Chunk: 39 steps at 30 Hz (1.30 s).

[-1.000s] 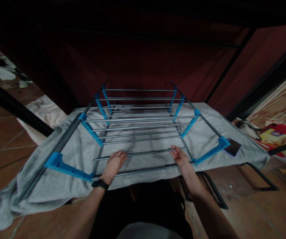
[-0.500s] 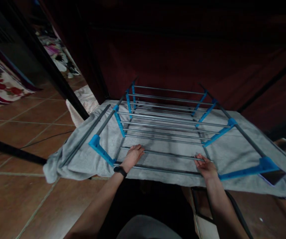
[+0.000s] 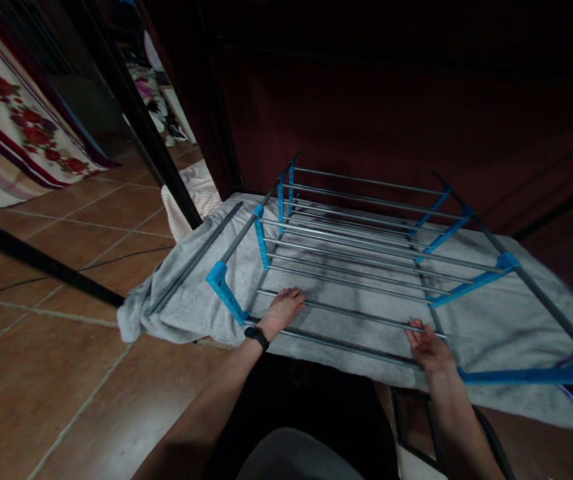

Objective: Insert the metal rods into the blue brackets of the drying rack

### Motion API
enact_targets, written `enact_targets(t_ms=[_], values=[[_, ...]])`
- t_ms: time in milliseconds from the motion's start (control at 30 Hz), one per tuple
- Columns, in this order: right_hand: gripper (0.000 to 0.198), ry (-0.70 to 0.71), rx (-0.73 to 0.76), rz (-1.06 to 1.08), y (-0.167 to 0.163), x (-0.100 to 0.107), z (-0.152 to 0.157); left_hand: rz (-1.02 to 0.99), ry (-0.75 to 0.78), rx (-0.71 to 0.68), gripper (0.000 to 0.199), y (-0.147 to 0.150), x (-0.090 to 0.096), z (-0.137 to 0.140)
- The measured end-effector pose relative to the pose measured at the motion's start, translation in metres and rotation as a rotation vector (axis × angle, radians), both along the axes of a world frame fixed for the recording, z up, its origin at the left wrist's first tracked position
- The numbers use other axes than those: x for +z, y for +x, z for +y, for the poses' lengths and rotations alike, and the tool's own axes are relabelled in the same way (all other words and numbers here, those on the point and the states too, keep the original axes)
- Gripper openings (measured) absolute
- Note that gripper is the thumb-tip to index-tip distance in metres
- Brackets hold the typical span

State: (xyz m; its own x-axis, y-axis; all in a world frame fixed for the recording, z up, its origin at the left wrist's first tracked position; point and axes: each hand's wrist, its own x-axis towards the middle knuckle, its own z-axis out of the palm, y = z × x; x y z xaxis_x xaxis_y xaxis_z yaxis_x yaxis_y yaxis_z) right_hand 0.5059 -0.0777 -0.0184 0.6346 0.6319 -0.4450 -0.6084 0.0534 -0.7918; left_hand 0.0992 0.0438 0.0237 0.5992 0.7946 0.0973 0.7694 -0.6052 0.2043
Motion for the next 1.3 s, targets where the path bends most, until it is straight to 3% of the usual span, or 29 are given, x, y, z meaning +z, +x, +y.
enact_targets(t_ms=[200, 367, 567, 1000, 1300], values=[[0.019, -0.142, -0.057, 0.091, -0.002, 0.007, 0.014, 0.012, 0.024, -0.003, 0.021, 0.002, 0.001, -0.002], [0.022, -0.200, 0.005, 0.098, -0.003, 0.013, 0.021, -0.024, 0.009, -0.017, 0.024, 0.002, -0.001, -0.002], [0.020, -0.121, 0.108, 0.172, -0.025, 0.013, 0.021, -0.081, -0.042, -0.050, 0.021, -0.001, 0.000, 0.002], [0.018, 0.044, 0.336, 0.324, -0.130, 0.032, 0.036, -0.042, 0.028, -0.036, 0.025, 0.000, 0.004, -0.001], [0.014, 0.046, 0.393, 0.259, -0.157, 0.038, 0.039, -0.077, 0.047, -0.131, 0.031, -0.002, 0.002, -0.005]])
